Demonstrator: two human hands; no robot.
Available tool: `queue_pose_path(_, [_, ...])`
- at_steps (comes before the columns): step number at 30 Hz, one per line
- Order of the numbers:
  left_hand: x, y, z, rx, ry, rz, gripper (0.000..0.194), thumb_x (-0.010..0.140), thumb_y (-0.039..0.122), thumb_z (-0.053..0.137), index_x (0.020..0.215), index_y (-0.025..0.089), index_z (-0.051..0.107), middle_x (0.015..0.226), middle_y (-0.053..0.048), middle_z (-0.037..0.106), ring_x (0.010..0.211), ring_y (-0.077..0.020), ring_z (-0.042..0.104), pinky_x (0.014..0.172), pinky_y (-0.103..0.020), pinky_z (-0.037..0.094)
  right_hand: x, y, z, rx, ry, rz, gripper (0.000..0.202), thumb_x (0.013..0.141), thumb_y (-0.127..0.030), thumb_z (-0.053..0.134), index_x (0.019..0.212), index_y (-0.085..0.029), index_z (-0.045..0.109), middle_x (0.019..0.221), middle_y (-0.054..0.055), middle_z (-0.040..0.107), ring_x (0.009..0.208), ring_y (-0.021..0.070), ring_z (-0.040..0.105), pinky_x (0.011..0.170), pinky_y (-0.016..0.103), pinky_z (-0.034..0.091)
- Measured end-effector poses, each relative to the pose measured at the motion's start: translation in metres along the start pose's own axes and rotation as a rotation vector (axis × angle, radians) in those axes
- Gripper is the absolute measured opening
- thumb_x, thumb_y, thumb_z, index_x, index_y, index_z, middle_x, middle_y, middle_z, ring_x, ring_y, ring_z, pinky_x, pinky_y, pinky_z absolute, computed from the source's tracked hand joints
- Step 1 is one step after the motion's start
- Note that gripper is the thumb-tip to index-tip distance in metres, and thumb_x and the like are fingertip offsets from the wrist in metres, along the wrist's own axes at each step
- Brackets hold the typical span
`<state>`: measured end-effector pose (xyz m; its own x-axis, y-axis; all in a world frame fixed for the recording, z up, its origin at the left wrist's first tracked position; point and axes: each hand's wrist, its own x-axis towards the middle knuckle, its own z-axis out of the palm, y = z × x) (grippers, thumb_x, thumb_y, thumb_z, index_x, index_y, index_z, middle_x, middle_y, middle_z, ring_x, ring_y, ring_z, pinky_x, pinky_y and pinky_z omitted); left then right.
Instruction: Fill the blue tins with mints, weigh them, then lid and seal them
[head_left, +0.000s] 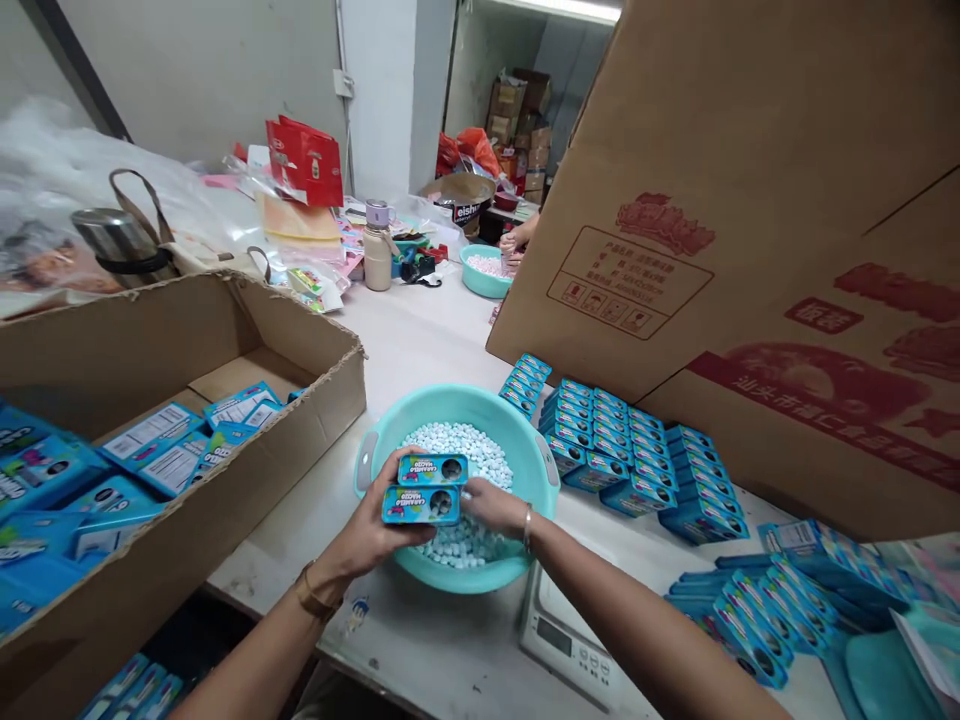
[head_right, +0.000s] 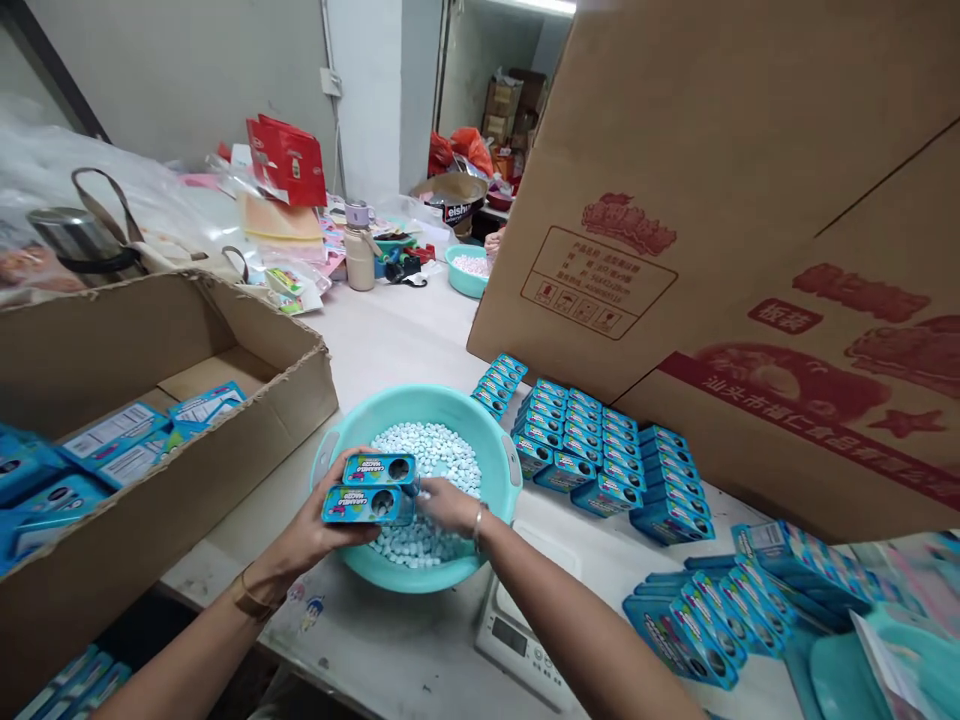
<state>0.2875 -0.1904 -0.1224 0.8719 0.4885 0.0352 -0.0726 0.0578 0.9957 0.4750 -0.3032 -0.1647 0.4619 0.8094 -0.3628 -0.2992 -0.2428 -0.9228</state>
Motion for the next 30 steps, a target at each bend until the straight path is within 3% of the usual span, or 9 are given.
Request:
queue_pose_path(2, [0.002,0.002,0.004,-0.024,0.011,-0.006,0.086,0.063,0.022,0.084,0.136,0.026,0.038,0.129,-0.007,0.056,0.116,-0.0262,0.057,0.101,-0.035,0.044,-0.002,-0.019,-0.006,0.199,-0.041,0.168,0.02,0.064,-0.021,0.078,0.073,-0.018,0.061,0.052,-0.004,0.06,0.037,0.0073,0.045,0.033,0.014,0.022])
queue_pose_path(4, [0.007,0.004,0.01,-0.03,0.036,-0.019,0.083,0.065,0.019,0.08,0.136,0.024,0.037,0.128,-0.007,0.056,0.113,-0.0248,0.058,0.101,-0.036,0.044,-0.006,-0.037,-0.011,0.422,0.007,0.209,0.017,0.073,-0.024,0.072,0.076,-0.018,0.056,0.056,-0.004,0.059,0.039,0.0056,0.043,0.033,0.012,0.019])
queue_pose_path(8, [0.02,-0.002,0.025,0.125,0.202,0.024,0.077,0.058,0.01,0.075,0.128,0.021,0.045,0.128,-0.009,0.055,0.119,-0.0271,0.054,0.106,-0.041,0.038,-0.015,-0.058,-0.004,0.64,0.116,0.076,0.016,0.084,-0.025,0.057,0.072,-0.021,0.047,0.055,-0.006,0.052,0.043,0.0053,0.045,0.037,0.012,0.031])
queue_pose_path(12, [0.029,-0.014,0.034,0.404,0.312,0.105,0.076,0.054,0.005,0.072,0.125,0.018,0.05,0.129,-0.012,0.053,0.125,-0.0316,0.047,0.11,-0.046,0.031,-0.019,-0.063,0.025,0.832,0.358,-0.117,0.014,0.082,-0.027,0.056,0.072,-0.023,0.047,0.056,-0.005,0.054,0.054,0.0112,0.058,0.052,0.023,0.05])
queue_pose_path(15, [0.029,-0.017,0.035,0.468,0.292,0.144,0.075,0.056,0.006,0.07,0.127,0.018,0.049,0.129,-0.013,0.054,0.126,-0.0321,0.046,0.11,-0.048,0.031,-0.018,-0.066,0.047,0.82,0.506,-0.312,0.011,0.077,-0.028,0.061,0.076,-0.024,0.051,0.06,-0.006,0.057,0.062,0.014,0.063,0.061,0.028,0.054])
queue_pose_path(18, [0.027,-0.015,0.033,0.452,0.25,0.19,0.073,0.057,0.006,0.069,0.126,0.019,0.05,0.129,-0.012,0.055,0.126,-0.0318,0.046,0.11,-0.048,0.031,-0.018,-0.071,0.057,0.776,0.537,-0.412,0.012,0.073,-0.028,0.064,0.077,-0.024,0.053,0.061,-0.007,0.058,0.064,0.0139,0.064,0.067,0.028,0.054])
queue_pose_path(23, [0.027,-0.008,0.027,0.305,0.184,0.196,0.076,0.054,0.005,0.073,0.125,0.02,0.053,0.129,-0.011,0.056,0.128,-0.032,0.046,0.112,-0.047,0.03,-0.021,-0.08,0.052,0.796,0.49,-0.356,0.012,0.074,-0.029,0.064,0.075,-0.023,0.053,0.061,-0.006,0.058,0.067,0.0143,0.066,0.071,0.03,0.054])
queue_pose_path(27, [0.028,-0.003,0.017,0.274,0.108,0.18,0.077,0.059,0.008,0.075,0.13,0.019,0.048,0.13,-0.011,0.055,0.127,-0.031,0.048,0.112,-0.046,0.031,-0.019,-0.083,0.031,0.866,0.429,-0.238,0.01,0.074,-0.027,0.062,0.071,-0.024,0.052,0.059,-0.006,0.059,0.068,0.0153,0.067,0.082,0.035,0.054])
queue_pose_path(30, [0.023,0.003,0.01,0.151,0.011,0.084,0.083,0.06,0.011,0.078,0.134,0.021,0.043,0.129,-0.009,0.057,0.122,-0.0289,0.053,0.108,-0.042,0.037,-0.015,-0.077,0.012,0.728,0.385,-0.183,0.009,0.072,-0.028,0.065,0.071,-0.023,0.058,0.064,-0.003,0.064,0.076,0.0175,0.068,0.083,0.035,0.052])
